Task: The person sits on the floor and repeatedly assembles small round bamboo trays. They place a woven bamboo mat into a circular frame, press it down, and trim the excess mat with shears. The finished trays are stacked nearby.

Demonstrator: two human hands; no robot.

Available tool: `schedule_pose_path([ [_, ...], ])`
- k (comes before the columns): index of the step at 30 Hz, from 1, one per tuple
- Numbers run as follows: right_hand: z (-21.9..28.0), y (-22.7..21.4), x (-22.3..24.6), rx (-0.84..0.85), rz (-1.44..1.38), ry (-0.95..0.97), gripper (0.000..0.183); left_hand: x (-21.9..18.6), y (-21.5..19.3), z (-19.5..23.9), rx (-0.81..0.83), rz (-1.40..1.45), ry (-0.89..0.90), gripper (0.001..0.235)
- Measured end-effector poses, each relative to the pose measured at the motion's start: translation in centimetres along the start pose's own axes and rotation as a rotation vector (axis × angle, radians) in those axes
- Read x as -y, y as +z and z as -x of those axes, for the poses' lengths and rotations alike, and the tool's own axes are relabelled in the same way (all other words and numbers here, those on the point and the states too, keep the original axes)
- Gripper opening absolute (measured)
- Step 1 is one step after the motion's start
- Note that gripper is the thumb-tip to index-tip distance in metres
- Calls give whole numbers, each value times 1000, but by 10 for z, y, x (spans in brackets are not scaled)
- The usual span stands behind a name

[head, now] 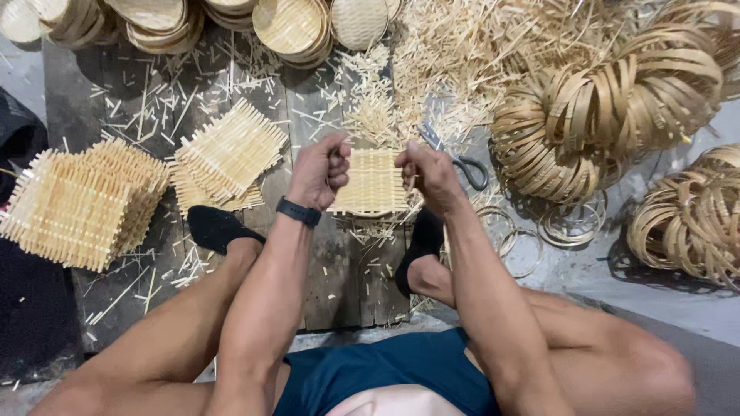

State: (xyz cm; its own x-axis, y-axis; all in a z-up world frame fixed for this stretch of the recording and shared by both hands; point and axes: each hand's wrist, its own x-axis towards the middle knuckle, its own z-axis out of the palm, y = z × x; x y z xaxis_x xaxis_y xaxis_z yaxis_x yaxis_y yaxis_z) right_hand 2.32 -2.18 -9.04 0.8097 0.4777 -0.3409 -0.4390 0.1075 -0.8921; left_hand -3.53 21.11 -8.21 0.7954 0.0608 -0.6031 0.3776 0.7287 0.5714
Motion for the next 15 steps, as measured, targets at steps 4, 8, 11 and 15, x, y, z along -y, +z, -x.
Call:
schedule_pose_path([
  [4, -9, -18, -28, -92, 317, 48, 21, 19, -31, -21, -138, -59, 126, 20],
  [8, -27, -24, -67, -353, 547, 97, 24, 59, -69, -50, -262, -499, 368, 21],
  [11, -36, -25, -94, -425, 758, 9, 22, 86, -90, -71, -409, -908, 537, 23],
  [15, -43, -22, -118, -496, 885, -20, 21, 101, -102, -84, -511, -1103, 463, 21],
])
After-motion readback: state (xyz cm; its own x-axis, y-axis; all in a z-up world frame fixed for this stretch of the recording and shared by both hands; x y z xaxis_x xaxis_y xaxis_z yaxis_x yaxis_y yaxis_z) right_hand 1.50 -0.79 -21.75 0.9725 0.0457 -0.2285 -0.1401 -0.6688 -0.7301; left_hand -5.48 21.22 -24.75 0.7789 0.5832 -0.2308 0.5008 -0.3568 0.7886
